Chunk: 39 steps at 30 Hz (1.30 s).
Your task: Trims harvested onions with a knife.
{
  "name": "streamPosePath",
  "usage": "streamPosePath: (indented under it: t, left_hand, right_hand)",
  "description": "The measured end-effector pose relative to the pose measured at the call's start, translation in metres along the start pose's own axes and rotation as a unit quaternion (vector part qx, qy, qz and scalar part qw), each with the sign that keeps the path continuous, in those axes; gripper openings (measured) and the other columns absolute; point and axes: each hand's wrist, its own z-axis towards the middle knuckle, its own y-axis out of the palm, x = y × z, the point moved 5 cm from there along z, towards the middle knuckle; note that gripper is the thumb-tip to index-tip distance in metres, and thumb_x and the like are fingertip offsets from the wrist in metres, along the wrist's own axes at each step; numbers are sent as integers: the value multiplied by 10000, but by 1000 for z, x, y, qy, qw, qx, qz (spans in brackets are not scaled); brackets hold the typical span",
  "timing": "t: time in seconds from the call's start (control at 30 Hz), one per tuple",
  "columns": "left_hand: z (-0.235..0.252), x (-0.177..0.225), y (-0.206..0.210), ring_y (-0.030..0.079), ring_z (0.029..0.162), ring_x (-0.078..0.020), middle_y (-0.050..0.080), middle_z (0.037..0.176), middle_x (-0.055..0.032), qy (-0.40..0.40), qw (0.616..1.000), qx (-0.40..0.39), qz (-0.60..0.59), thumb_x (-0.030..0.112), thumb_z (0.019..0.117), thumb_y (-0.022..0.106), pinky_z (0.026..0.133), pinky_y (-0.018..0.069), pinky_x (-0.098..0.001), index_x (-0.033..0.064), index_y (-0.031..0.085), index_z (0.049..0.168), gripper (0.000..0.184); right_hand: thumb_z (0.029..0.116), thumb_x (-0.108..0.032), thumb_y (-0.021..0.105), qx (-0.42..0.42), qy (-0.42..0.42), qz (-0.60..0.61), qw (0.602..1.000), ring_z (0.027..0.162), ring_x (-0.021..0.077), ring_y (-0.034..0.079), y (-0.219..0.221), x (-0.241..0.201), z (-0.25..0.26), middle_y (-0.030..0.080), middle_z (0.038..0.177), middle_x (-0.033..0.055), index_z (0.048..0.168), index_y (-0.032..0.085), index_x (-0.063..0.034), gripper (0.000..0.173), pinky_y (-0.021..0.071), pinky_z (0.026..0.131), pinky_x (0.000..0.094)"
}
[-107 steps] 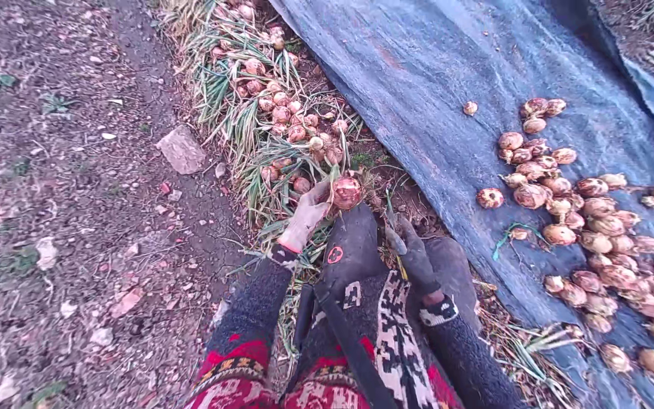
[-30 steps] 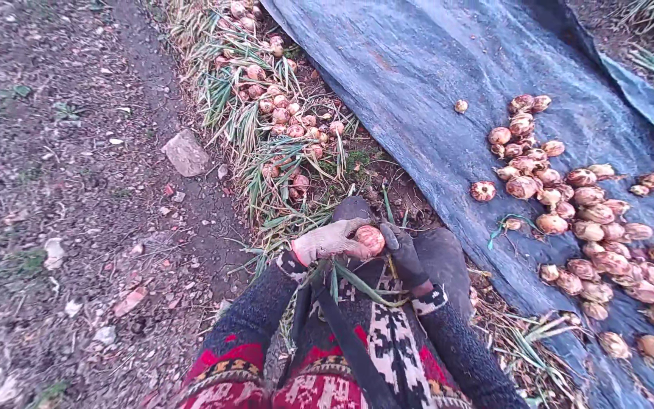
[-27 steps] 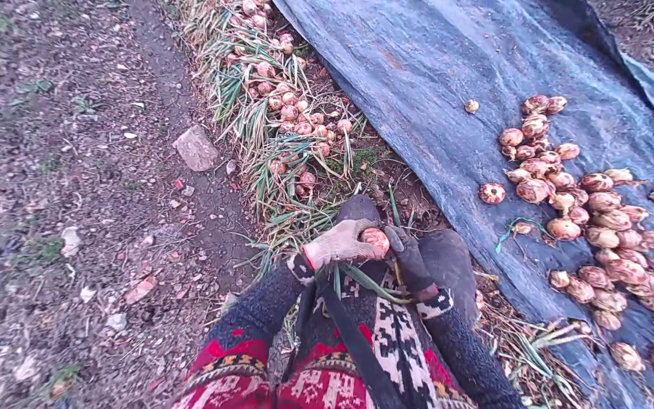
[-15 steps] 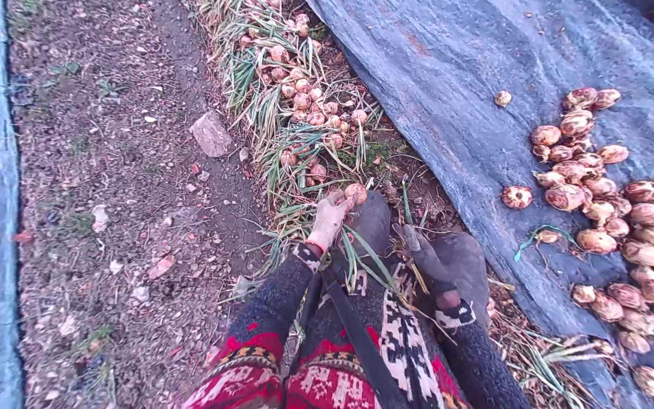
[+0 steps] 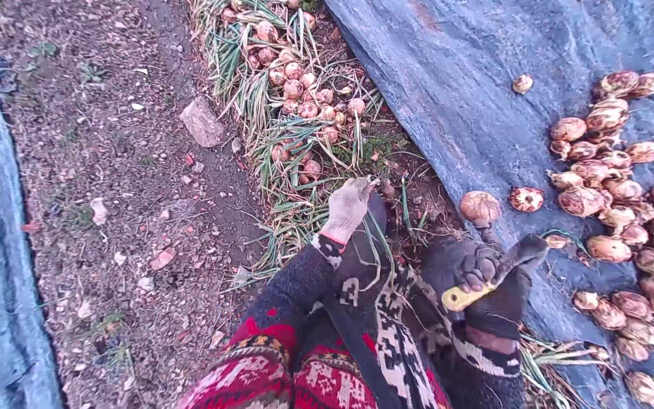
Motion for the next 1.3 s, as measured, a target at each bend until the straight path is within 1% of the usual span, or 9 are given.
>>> streamPosePath:
  t: [0.13, 0.27, 0.4, 0.6, 0.77, 0.9, 1.07, 1.17, 1.3]
  left_hand:
    - [63, -132, 14, 465, 1364, -485, 449, 1530, -255, -205, 970, -78, 107, 686, 780, 721, 1043, 429, -697, 209, 611, 1423, 809]
    - [99, -206, 41, 603, 1266, -386, 599, 1385, -240, -338, 940, 2, 39, 803, 787, 626, 1020, 501, -608, 74, 632, 1359, 927]
    - [126, -228, 58, 623, 1240, -352, 636, 1340, -201, -429, 902, 27, 36, 792, 703, 697, 985, 523, -591, 72, 685, 1271, 917]
    - [112, -183, 56, 446, 1399, -412, 454, 1522, -228, -212, 975, 59, 11, 496, 564, 886, 1101, 432, -595, 171, 529, 1481, 1036]
    - [23, -120, 29, 634, 1206, -187, 626, 1351, -126, -38, 927, -20, -371, 411, 600, 960, 1031, 554, -388, 54, 479, 1453, 1042]
    - [-57, -48, -8, 675, 1138, -203, 667, 1303, -115, 16, 850, -167, -499, 497, 657, 921, 967, 590, -413, 65, 537, 1440, 975]
    - [-122, 5, -28, 661, 1148, -104, 678, 1301, -21, 107, 921, -207, -314, 520, 720, 877, 1012, 567, -388, 147, 583, 1407, 835]
    - [-133, 5, -20, 629, 1215, -102, 656, 1349, -41, 161, 940, -163, -254, 499, 704, 893, 1065, 530, -364, 126, 582, 1424, 869]
    - [-138, -3, -10, 662, 1162, -118, 690, 1291, -33, 94, 964, -113, -221, 542, 733, 857, 1019, 556, -399, 147, 590, 1413, 830]
  right_hand:
    - [895, -860, 62, 87, -202, -243, 945, 489, 194, 607, 9, -98, 5, 658, 714, 42, 1479, 454, -306, 895, 527, 408, 367]
    - [1058, -603, 324, 201, -32, -382, 902, 554, 143, 625, -18, -44, 9, 672, 830, 26, 1398, 473, -211, 540, 551, 460, 296]
    - [940, -385, 715, 231, 105, -476, 842, 614, 182, 637, -71, 17, -5, 675, 852, 99, 1314, 601, -89, 490, 570, 519, 347]
    - [985, -281, 671, 188, 116, -574, 789, 785, 133, 666, -59, 56, -1, 713, 1033, 96, 1500, 496, -98, 574, 578, 708, 323]
    - [969, -460, 650, 93, 95, -672, 729, 1413, 168, 476, -36, 85, 27, 474, 1552, 135, 1558, 392, -59, 758, 415, 1173, 390]
    - [937, -553, 645, -8, 58, -618, 784, 1323, 161, 555, -19, 113, 27, 547, 1475, 144, 1526, 421, -20, 825, 479, 1108, 376]
    - [1040, -411, 540, -12, 15, -507, 862, 1061, 110, 688, -1, 124, -6, 690, 1267, 93, 1424, 546, 2, 564, 588, 918, 307]
    - [1043, -313, 577, 15, 19, -443, 896, 615, 97, 625, -13, 126, -21, 714, 862, 58, 1361, 598, -2, 446, 562, 546, 275]
    - [1018, -387, 608, -22, -27, -392, 919, 523, 68, 558, -1, 117, -45, 641, 691, -4, 1143, 715, -58, 368, 520, 493, 254]
